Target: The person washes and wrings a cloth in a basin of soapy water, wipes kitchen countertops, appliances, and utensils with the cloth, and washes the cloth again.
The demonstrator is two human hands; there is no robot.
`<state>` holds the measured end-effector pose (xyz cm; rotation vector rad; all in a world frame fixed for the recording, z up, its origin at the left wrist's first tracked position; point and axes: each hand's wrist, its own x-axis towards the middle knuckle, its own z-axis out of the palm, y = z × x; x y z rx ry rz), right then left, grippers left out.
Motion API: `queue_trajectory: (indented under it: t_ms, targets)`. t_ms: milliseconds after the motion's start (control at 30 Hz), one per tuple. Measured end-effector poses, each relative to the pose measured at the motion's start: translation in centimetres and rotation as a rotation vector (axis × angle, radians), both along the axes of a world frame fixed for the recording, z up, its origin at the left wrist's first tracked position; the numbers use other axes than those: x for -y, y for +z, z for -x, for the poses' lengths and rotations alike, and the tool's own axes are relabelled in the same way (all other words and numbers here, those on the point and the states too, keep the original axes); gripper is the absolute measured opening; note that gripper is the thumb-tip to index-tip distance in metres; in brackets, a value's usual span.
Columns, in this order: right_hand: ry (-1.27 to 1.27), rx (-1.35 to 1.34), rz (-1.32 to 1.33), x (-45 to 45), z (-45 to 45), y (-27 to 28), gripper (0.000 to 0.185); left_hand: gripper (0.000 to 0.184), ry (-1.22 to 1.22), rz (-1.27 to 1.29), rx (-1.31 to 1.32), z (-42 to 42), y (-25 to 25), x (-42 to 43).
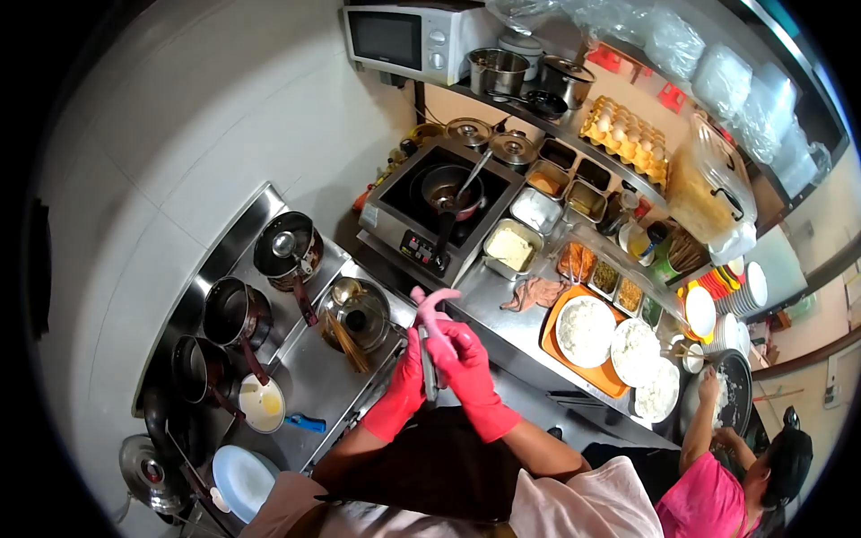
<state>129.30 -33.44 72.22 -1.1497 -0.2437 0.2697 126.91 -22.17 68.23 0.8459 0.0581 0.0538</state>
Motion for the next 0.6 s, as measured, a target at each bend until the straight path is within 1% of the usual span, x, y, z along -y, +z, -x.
queue_trajectory:
  t_ms: [33, 100, 167, 200, 233, 267, 300, 400, 433, 500, 533, 567, 600]
  targets:
    - [-0.104, 0.301, 0.163, -0.6, 0.0, -0.3, 0.030, 0.078, -0.024, 0.111, -0.071, 0.0, 0.1, 0.4]
    - [-0.194, 0.588, 0.431, -0.6, -0.4, 0.9, 0.032, 0.080, -0.097, 0.233, -0.151, 0.2, 0.0, 0.5]
    - [-0.146, 0.526, 0.533, -0.6, -1.6, 1.2, 0.028, 0.081, -0.195, 0.263, -0.173, 0.7, -0.5, 0.1]
    - [-0.122, 0.493, 0.583, -0.5, -2.1, 1.0, 0.026, 0.081, -0.165, 0.284, -0.184, 1.4, 5.8, 0.6]
    - [-0.126, 0.428, 0.607, -0.5, -2.8, 0.2, 0.025, 0.081, -0.228, 0.318, -0.222, 2.0, 3.8, 0.0]
    - [-0.085, 0.464, 0.599, -0.1, -3.9, -1.2, 0.023, 0.081, -0.292, 0.351, -0.262, 2.6, 1.8, -0.7]
    - [-0.041, 0.501, 0.591, 0.6, -4.8, -2.1, 0.022, 0.079, -0.346, 0.301, -0.337, 3.3, 2.4, -1.7]
    - [0.112, 0.143, 0.520, 2.0, -4.9, -3.1, 0.021, 0.074, -0.403, 0.498, -0.250, 3.0, 2.7, -2.6]
    - [0.097, 0.095, 0.465, 2.0, -5.0, -3.2, 0.020, 0.071, -0.373, 0.574, -0.257, 2.9, 3.1, -2.5]
    - [0.067, -0.004, 0.353, 1.1, -4.7, -0.9, 0.019, 0.070, -0.362, 0.613, -0.314, 2.7, 2.1, -2.7]
    - [0.060, 0.170, 0.468, 0.6, -4.5, 1.0, 0.018, 0.069, -0.356, 0.598, -0.296, 2.6, 1.7, -2.8]
    - [0.105, 0.295, 0.496, 0.1, -4.5, 2.0, 0.020, 0.069, -0.351, 0.583, -0.281, 2.6, 1.4, -2.9]
    - [0.110, 0.486, 0.529, -0.6, -4.4, 1.4, 0.020, 0.069, -0.350, 0.567, -0.266, 2.6, 1.3, -2.9]
